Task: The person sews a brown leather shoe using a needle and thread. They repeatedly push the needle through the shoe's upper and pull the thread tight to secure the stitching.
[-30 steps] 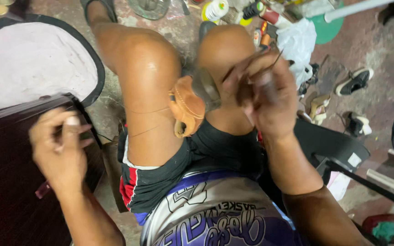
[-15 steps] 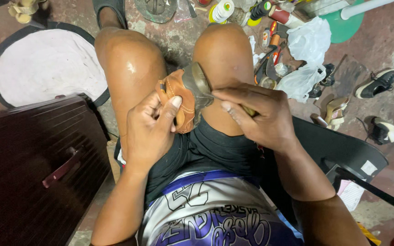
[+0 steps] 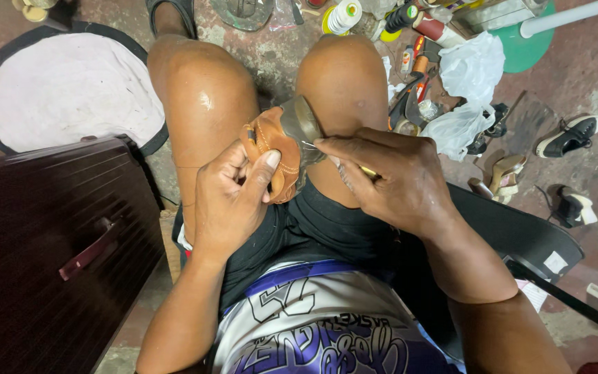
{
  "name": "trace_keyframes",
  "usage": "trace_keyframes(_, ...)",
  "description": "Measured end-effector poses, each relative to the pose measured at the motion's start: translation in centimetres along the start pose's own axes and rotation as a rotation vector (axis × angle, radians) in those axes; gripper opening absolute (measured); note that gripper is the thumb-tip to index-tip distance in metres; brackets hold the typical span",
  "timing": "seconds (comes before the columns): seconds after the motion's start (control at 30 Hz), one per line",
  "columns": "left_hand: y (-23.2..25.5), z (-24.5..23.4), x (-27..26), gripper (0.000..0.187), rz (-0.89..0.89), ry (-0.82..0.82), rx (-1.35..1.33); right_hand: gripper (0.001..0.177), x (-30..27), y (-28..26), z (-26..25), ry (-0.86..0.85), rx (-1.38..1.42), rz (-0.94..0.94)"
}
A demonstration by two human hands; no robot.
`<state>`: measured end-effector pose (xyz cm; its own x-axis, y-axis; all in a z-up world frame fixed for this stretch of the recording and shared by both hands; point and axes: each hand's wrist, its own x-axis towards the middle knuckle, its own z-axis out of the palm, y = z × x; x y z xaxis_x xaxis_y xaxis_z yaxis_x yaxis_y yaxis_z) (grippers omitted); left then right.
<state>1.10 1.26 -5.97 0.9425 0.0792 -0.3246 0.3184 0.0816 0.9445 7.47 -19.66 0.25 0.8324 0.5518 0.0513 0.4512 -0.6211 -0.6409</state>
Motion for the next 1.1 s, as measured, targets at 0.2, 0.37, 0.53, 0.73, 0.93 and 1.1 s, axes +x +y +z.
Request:
trace_keyframes(0.2, 0.0, -0.2, -0.1, 0.017, 0.006, 0.005, 0.052, 0.021, 1.3, -1.7, -1.3, -0.056, -0.172, -0.061)
trace_keyframes(0.37, -0.5, 0.0, 0.0, 0.015, 0.062, 0.025, 0.125, 0.018, 2.8, -3.8, -3.2, -0.175, -0.343, -0.185)
trace_keyframes(0.53, -1.6, -0.1, 0.0, 0.021, 0.065, 0.017, 0.051, 0.008, 5.7, -4.4, -2.5, -0.351, -0.501, -0.259)
trace_keyframes(0.73, -1.6, -0.2, 0.8, 0.042, 0.096, 0.027, 0.059, 0.027, 7.6, -4.6, -0.1, -0.419, -0.582, -0.267)
trace_keyframes(0.93, -0.3, -0.9, 0.0, 0.027, 0.145, 0.029, 0.110, 0.031, 7.1, -3.9, -0.4, -0.422, -0.457, -0.249)
trace_keyframes(1.1, -0.7, -1.2, -1.6, 0.015, 0.411, 0.148, 0.337, 0.010, 5.6, -2.3, -3.4, -0.421, -0.411, -0.035)
